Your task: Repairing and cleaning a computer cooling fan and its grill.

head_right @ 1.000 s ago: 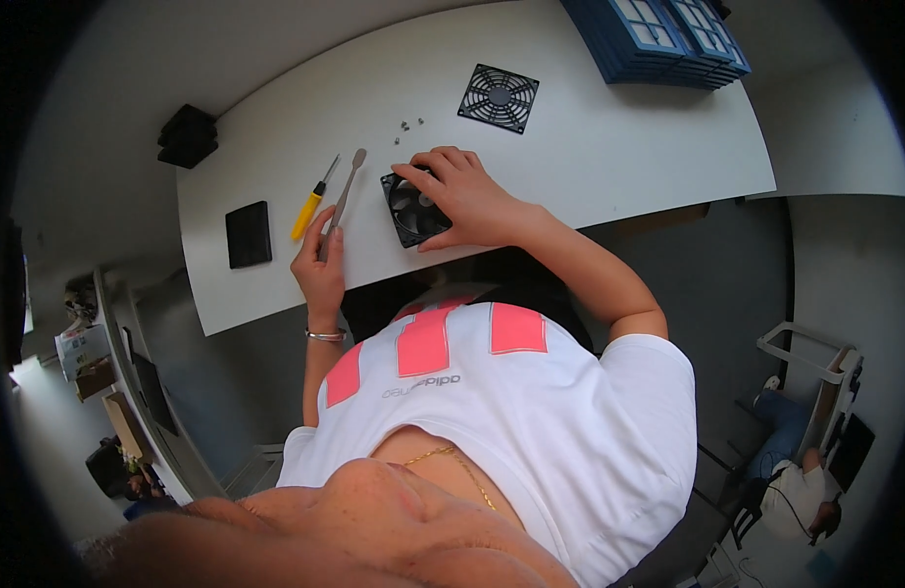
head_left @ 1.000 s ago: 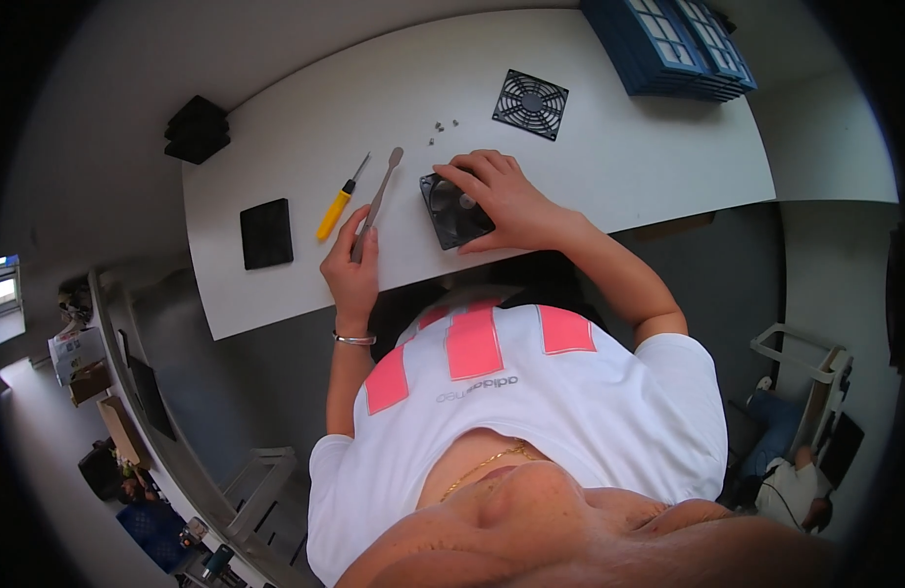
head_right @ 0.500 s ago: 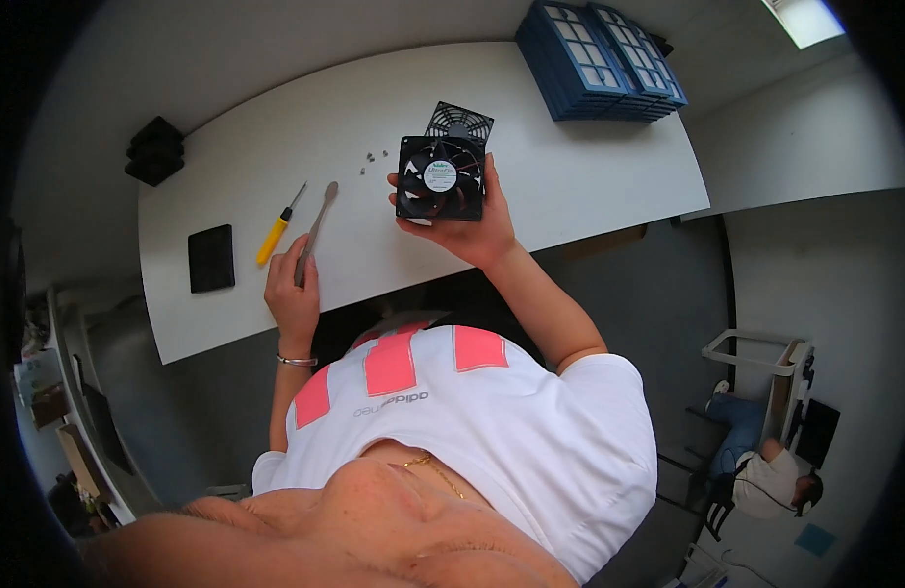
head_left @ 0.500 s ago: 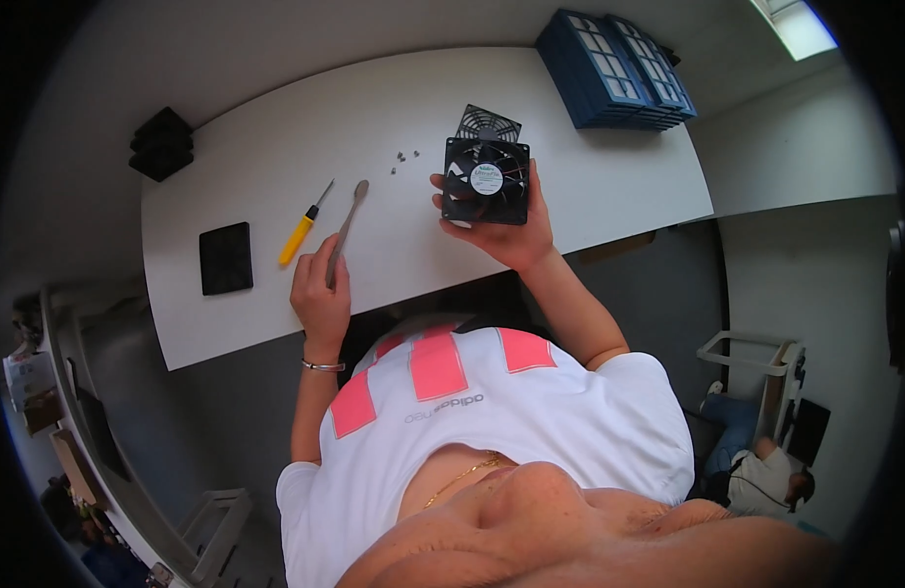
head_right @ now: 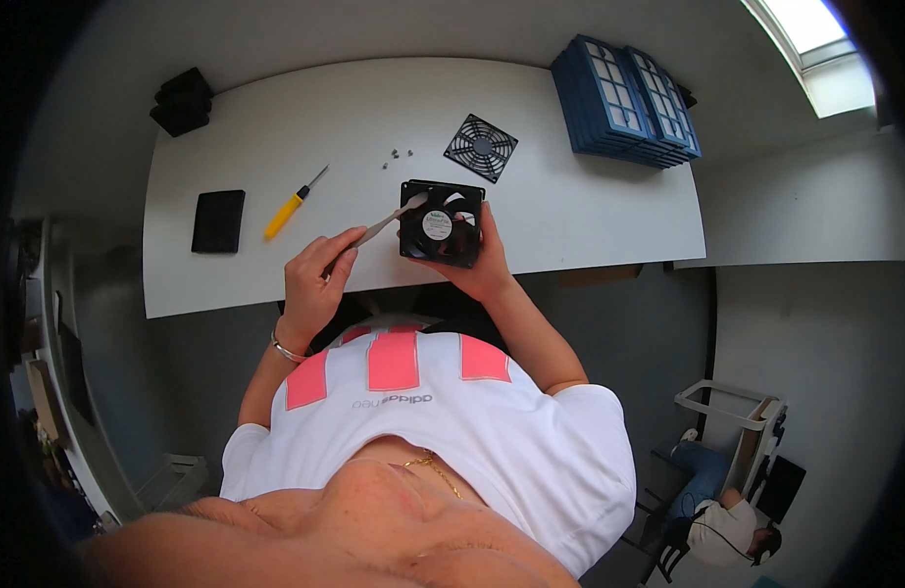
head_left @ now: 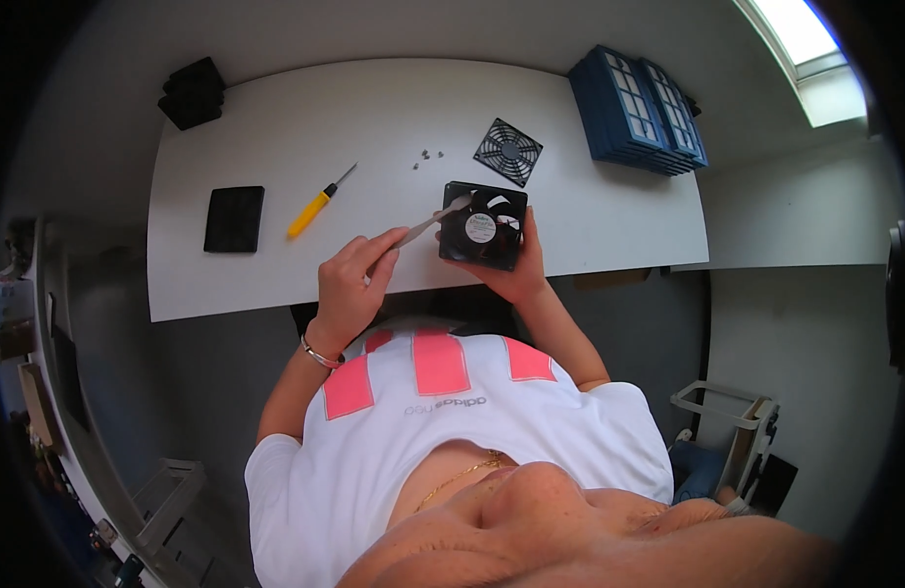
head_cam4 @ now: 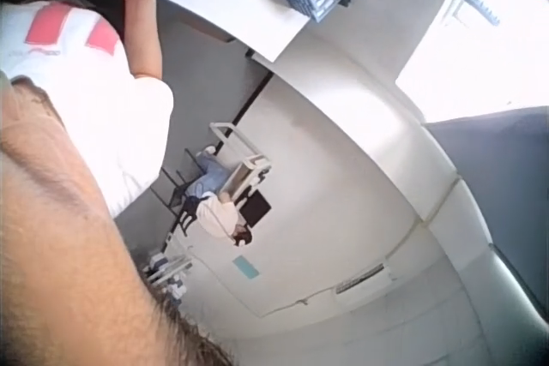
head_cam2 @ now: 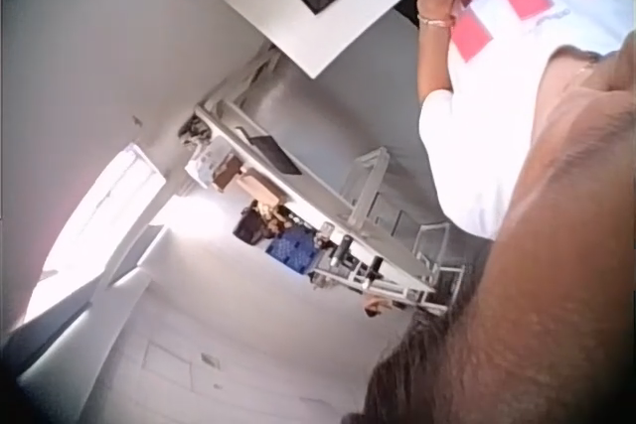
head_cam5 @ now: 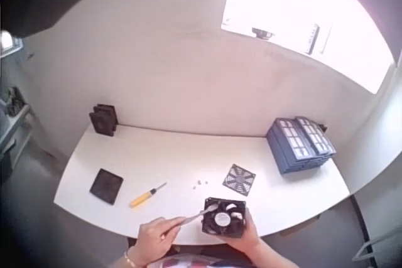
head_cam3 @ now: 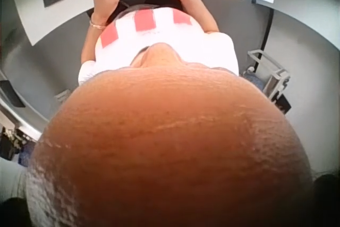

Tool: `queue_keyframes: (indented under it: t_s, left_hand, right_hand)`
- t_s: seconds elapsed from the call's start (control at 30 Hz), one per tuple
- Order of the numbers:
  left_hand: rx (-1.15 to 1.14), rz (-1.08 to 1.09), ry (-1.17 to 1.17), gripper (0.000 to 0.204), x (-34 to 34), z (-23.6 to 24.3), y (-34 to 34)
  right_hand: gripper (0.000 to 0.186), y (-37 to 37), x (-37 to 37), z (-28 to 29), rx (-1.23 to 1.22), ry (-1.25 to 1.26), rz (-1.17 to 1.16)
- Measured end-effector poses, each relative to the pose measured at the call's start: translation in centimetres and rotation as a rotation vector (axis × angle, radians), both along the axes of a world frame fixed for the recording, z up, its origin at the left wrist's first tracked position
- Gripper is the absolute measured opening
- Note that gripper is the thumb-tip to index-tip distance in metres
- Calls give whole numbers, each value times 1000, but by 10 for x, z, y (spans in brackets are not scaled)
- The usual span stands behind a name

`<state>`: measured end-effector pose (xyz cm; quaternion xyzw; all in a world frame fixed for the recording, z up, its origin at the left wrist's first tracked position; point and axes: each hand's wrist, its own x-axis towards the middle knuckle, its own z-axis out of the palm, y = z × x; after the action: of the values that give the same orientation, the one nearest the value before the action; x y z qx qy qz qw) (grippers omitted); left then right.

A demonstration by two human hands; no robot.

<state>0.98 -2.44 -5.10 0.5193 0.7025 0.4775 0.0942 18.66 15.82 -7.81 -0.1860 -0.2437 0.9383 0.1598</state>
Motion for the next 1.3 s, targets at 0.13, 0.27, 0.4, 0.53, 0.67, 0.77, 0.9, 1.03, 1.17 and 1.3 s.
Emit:
queue_keyframes:
  t_s: [0.13,0.27,0.4,0.53,0.67,0.77,0.9,1.03,1.17,1.3]
  left_hand:
    - [-15,-5,3,30,4,2,-1]
    - [-79,-39,110,30,0,7,0]
    - [-116,32,319,31,4,6,1]
    - [-60,26,289,30,3,11,-6]
    - [-28,2,51,27,9,19,-12]
    - [-34,2,29,26,9,26,-15]
    - [-51,-12,7,25,4,30,-21]
    - [-17,-41,0,25,-1,25,-16]
    - [-92,-63,34,25,-5,19,-19]
    - [-111,-67,36,24,-3,24,-19]
  right_hand:
    - [90,6,5,-16,112,-97,-40]
    - [90,5,11,-18,115,-97,-51]
    - [90,0,8,-2,72,-109,-53]
    - [91,-1,9,3,71,-121,-60]
    - [92,1,13,-9,118,-123,-39]
    - [92,-1,12,-3,88,-146,-75]
    - [91,-3,12,0,89,-172,-92]
    - [87,-1,15,-1,90,-216,-63]
    - [84,2,18,5,92,-189,-98]
    - [81,2,19,2,106,-275,-112]
